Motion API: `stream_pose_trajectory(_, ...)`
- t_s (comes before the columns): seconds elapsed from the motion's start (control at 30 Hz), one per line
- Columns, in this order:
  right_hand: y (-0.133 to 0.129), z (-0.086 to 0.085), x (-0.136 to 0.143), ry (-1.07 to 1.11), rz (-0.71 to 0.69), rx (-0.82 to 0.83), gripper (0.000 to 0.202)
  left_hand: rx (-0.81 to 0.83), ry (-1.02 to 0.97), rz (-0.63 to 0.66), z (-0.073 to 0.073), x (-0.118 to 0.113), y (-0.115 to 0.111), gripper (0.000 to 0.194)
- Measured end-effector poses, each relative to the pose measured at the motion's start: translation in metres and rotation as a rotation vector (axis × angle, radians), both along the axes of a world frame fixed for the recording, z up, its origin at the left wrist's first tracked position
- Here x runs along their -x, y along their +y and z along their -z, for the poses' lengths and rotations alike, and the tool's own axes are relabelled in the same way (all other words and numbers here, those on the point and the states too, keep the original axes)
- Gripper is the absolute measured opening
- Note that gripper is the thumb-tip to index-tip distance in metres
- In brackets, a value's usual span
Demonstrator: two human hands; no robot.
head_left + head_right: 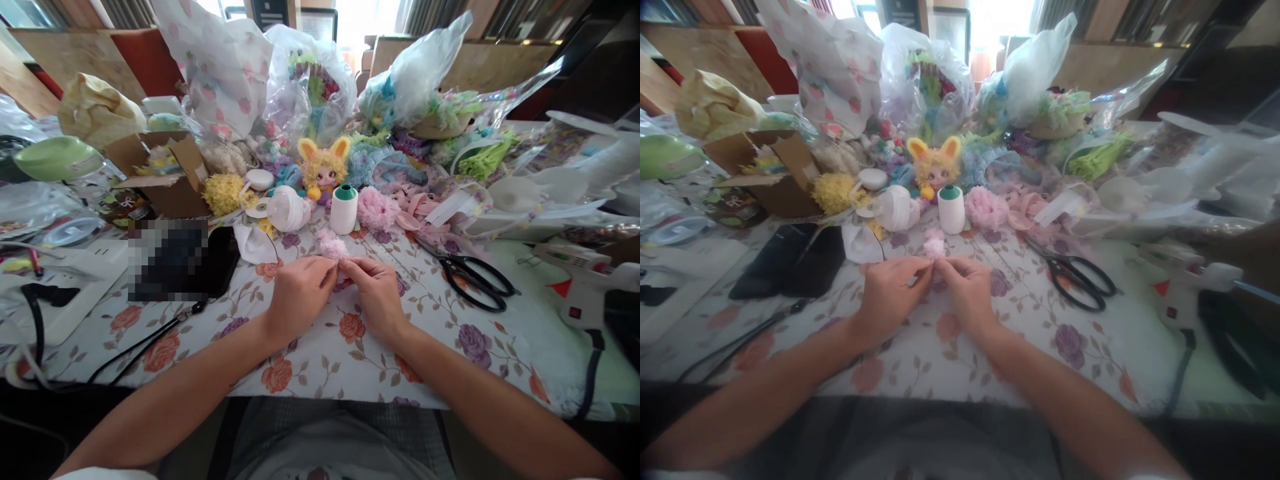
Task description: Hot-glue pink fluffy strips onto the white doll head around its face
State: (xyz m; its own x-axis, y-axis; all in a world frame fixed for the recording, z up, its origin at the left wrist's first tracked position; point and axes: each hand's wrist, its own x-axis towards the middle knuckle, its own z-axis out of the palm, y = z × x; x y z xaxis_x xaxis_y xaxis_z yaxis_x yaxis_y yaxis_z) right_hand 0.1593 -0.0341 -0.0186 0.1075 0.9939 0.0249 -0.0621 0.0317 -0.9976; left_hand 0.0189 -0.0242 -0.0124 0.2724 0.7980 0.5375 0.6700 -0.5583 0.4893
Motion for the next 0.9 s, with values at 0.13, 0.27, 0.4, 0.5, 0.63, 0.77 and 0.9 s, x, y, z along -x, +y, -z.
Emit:
stream_pose_trajectory(0.13,-0.001,0.001,0.0,-0.032,-0.044,-0.054,0.022,-0.018,0.069,-0.021,0.001,0.001,-0.001,0.027)
stream_pose_trajectory(0.27,0.002,0.006,0.0,0.077,-0.077,0.012,0.022,0.009,0.087,0.041,0.004,0.003,-0.001,0.027)
stream_pose_trajectory(0.4,0.003,0.008,-0.001,0.101,-0.068,0.039,0.02,-0.007,0.104,0.098,0.004,0.005,-0.002,0.026)
stream_pose_trajectory(0.5,0.003,0.007,-0.001,0.066,-0.065,0.058,0.02,-0.044,0.112,0.081,0.004,0.007,-0.002,0.025)
stream_pose_trajectory(0.63,0.004,0.006,-0.002,0.093,-0.108,0.077,0.017,-0.177,0.047,0.03,0.006,0.007,-0.001,0.02)
stream_pose_trajectory(0.77,0.006,0.007,-0.008,0.14,-0.217,0.112,0.016,-0.193,-0.032,0.023,0.007,0.005,0.0,0.013)
stream_pose_trajectory(0.9,0.007,0.006,-0.013,0.105,-0.206,0.092,0.013,-0.057,-0.124,0.1,0.007,0.003,-0.003,0.017)
